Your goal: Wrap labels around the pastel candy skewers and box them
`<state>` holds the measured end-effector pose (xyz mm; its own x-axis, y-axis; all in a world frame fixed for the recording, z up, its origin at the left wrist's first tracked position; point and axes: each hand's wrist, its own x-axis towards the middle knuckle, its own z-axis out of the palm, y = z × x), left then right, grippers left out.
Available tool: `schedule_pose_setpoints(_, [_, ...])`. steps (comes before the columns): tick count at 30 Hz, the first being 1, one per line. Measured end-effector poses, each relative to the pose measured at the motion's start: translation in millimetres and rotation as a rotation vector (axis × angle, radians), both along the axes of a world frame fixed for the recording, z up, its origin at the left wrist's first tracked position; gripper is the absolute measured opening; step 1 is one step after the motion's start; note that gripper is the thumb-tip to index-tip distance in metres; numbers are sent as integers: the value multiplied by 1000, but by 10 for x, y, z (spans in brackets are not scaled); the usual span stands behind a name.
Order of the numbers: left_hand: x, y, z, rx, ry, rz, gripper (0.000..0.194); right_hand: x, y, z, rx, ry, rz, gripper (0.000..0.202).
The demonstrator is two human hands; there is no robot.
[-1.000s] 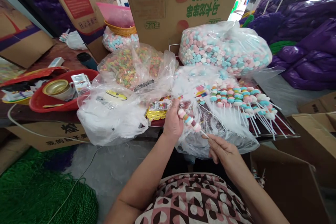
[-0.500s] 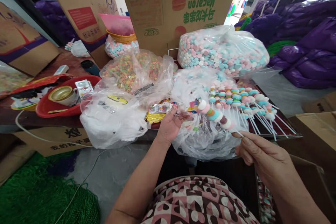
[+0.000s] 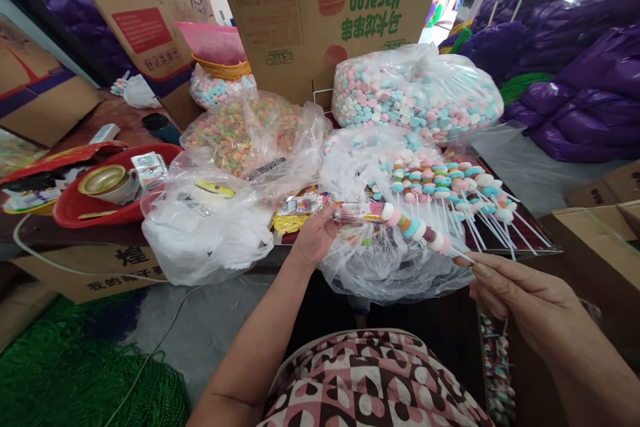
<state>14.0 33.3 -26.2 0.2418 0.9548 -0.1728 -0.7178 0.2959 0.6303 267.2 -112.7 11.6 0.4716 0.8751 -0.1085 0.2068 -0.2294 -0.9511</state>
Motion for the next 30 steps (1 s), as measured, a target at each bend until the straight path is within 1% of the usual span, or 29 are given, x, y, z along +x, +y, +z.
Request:
schedule_pose_setpoints(3, [-1, 5, 10, 16, -1, -2, 7, 69, -9, 27, -34, 25, 96, 37])
schedule_pose_setpoints(6, [0, 3, 36, 19, 17, -8, 5, 127, -6, 107, -74, -62, 98, 39])
schedule_pose_setpoints(10, [-29, 35, 57, 1, 97, -21, 8, 178, -1, 240, -113, -158, 110, 41])
schedule_pose_setpoints(14, [-105, 93, 88, 112, 210, -84, 10, 145, -3, 311, -41, -221, 46, 36])
schedule_pose_setpoints(17, [-174, 131, 142, 191, 270, -140, 15, 108, 6, 276, 22, -220, -45, 30])
schedule_pose_setpoints(19, [-210, 147, 180, 254, 325, -177, 22, 103, 17, 216, 50, -212, -63, 29])
schedule_pose_setpoints(23, [-241, 162, 215, 347, 402, -176, 31, 117, 30, 99, 83, -224, 1, 33])
schedule_pose_setpoints(27, [-249, 181, 189, 395, 476, -141, 36, 120, 18, 22, 41, -159, 44, 38])
schedule_pose_setpoints(30, [-272, 201, 174, 459, 562, -148, 37, 152, 1, -53, -1, -158, 105, 47])
